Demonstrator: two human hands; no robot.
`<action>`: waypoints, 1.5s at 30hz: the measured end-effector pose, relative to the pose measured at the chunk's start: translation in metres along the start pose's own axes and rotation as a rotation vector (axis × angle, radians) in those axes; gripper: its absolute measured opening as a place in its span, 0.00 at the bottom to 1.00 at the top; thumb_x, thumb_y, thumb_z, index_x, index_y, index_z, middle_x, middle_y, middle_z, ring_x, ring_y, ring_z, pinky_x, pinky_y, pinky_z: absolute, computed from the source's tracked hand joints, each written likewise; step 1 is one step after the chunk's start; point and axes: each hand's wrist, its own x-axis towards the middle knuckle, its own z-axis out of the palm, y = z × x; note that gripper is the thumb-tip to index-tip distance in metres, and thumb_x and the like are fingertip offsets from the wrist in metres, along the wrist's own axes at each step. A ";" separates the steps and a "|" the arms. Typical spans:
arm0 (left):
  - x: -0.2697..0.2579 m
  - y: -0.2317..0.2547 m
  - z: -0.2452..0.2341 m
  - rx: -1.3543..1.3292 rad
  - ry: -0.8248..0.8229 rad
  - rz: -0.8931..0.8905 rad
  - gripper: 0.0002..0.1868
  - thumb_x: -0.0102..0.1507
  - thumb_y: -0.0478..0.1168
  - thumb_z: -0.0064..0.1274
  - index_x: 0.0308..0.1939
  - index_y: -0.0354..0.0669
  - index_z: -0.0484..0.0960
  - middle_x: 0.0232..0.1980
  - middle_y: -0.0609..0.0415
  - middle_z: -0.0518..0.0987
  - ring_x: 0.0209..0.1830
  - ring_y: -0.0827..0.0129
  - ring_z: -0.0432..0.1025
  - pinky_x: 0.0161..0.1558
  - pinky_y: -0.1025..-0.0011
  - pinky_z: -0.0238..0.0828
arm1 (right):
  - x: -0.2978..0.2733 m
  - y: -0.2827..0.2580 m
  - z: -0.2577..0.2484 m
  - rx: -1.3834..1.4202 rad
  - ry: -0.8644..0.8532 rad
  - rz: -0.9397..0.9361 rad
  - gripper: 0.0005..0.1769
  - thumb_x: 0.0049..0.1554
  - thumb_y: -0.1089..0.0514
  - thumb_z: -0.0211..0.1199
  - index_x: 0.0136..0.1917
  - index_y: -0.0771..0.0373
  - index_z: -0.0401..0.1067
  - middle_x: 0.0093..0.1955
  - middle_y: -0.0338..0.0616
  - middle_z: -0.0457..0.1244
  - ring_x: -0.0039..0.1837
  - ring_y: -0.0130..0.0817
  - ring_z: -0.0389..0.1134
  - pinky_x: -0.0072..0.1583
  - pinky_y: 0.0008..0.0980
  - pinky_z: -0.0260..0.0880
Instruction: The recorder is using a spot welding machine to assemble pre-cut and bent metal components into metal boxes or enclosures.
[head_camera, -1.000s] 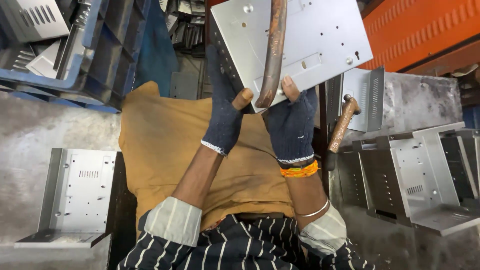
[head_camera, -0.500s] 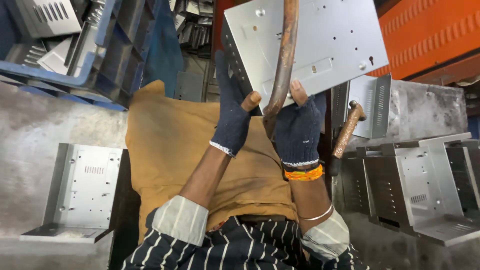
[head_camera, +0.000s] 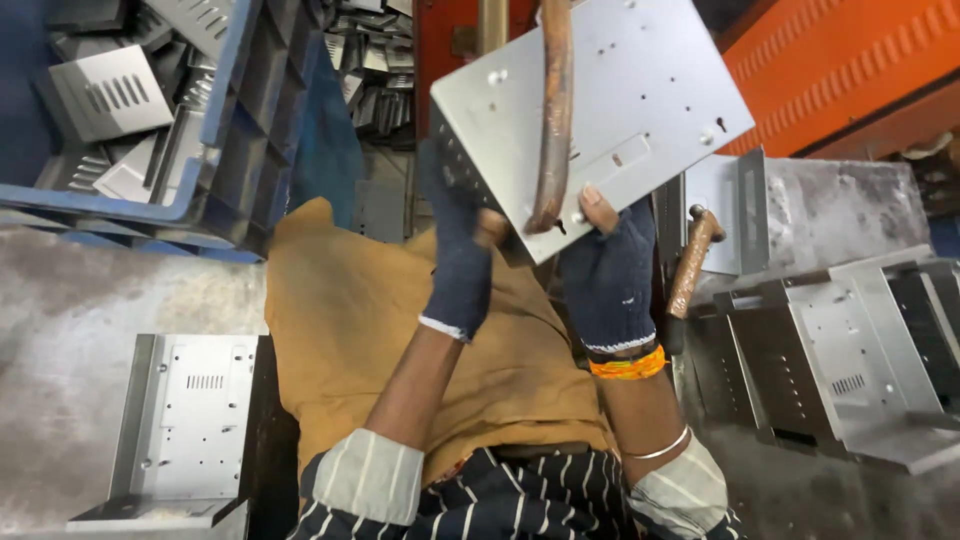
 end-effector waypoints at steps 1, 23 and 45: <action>-0.001 0.002 -0.007 -0.003 -0.009 -0.005 0.62 0.63 0.64 0.60 0.86 0.51 0.34 0.86 0.46 0.49 0.84 0.57 0.50 0.80 0.58 0.51 | -0.003 -0.001 -0.012 -0.002 0.009 -0.006 0.23 0.61 0.65 0.61 0.68 0.69 0.64 0.60 0.46 0.65 0.60 0.36 0.68 0.64 0.35 0.69; -0.012 0.042 0.004 0.184 -0.161 0.113 0.29 0.75 0.58 0.44 0.66 0.36 0.78 0.69 0.53 0.77 0.70 0.69 0.69 0.72 0.68 0.62 | 0.037 -0.028 -0.080 -0.324 0.140 0.108 0.23 0.57 0.55 0.62 0.61 0.73 0.72 0.49 0.46 0.68 0.46 0.32 0.70 0.50 0.29 0.73; -0.019 0.025 0.004 0.087 -0.045 0.054 0.22 0.71 0.49 0.45 0.60 0.38 0.82 0.63 0.52 0.81 0.62 0.68 0.75 0.60 0.68 0.73 | 0.041 -0.030 -0.069 -0.509 -0.003 -0.072 0.33 0.57 0.54 0.63 0.71 0.74 0.66 0.60 0.49 0.66 0.56 0.34 0.68 0.59 0.33 0.70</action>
